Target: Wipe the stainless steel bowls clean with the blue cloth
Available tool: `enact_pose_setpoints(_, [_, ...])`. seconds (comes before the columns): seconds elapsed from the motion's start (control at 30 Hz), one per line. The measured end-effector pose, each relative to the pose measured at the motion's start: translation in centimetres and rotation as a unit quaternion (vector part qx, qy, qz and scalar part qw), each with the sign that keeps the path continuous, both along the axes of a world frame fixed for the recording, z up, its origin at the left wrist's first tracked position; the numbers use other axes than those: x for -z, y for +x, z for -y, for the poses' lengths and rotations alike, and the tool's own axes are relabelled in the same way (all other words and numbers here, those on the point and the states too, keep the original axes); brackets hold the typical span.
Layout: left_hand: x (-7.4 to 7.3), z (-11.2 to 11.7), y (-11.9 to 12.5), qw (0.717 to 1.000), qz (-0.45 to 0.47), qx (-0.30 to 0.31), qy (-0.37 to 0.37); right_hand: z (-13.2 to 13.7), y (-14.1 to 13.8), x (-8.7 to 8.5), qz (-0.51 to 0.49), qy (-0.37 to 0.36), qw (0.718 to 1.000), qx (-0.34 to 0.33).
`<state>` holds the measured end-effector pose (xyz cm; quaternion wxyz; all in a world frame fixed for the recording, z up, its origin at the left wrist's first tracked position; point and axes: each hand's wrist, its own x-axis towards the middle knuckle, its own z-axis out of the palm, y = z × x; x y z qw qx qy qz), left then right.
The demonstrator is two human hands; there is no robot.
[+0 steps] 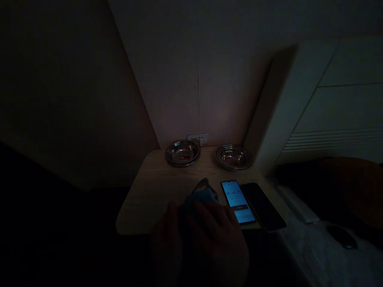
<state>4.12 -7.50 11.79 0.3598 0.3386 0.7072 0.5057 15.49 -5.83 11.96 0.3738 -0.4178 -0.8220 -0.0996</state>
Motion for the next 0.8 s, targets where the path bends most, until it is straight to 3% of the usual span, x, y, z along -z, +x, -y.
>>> enact_pose_setpoints(0.2, [-0.6,0.0,0.0,1.0,-0.003,-0.018,-0.012,-0.9,0.3,-0.3,0.028,-0.03,0.999,0.026])
enact_pose_setpoints(0.37, [-1.2,-0.1,-0.3,1.0,-0.023,-0.012,-0.011,-0.1,0.0,-0.5,0.013,0.01,0.998,-0.052])
enact_pose_setpoints(0.47, [-1.5,-0.1,-0.3,1.0,-0.013,0.001,0.006,-0.4,0.1,-1.0,0.012,-0.012,1.0,-0.02])
enact_pose_setpoints(0.57, [-2.0,-0.3,-0.2,1.0,0.023,-0.006,-0.017,-0.1,-0.6,-0.4,0.001,-0.003,1.0,-0.003])
enact_pose_setpoints(0.7, [-3.0,-0.5,-0.2,0.996,0.03,-0.049,-0.064,1.1,-1.6,1.0,-0.058,0.03,0.997,-0.038])
enact_pose_setpoints(0.8, [-3.1,-0.5,-0.1,0.997,0.049,-0.025,-0.049,0.5,-0.7,0.2,-0.041,0.044,0.997,-0.049])
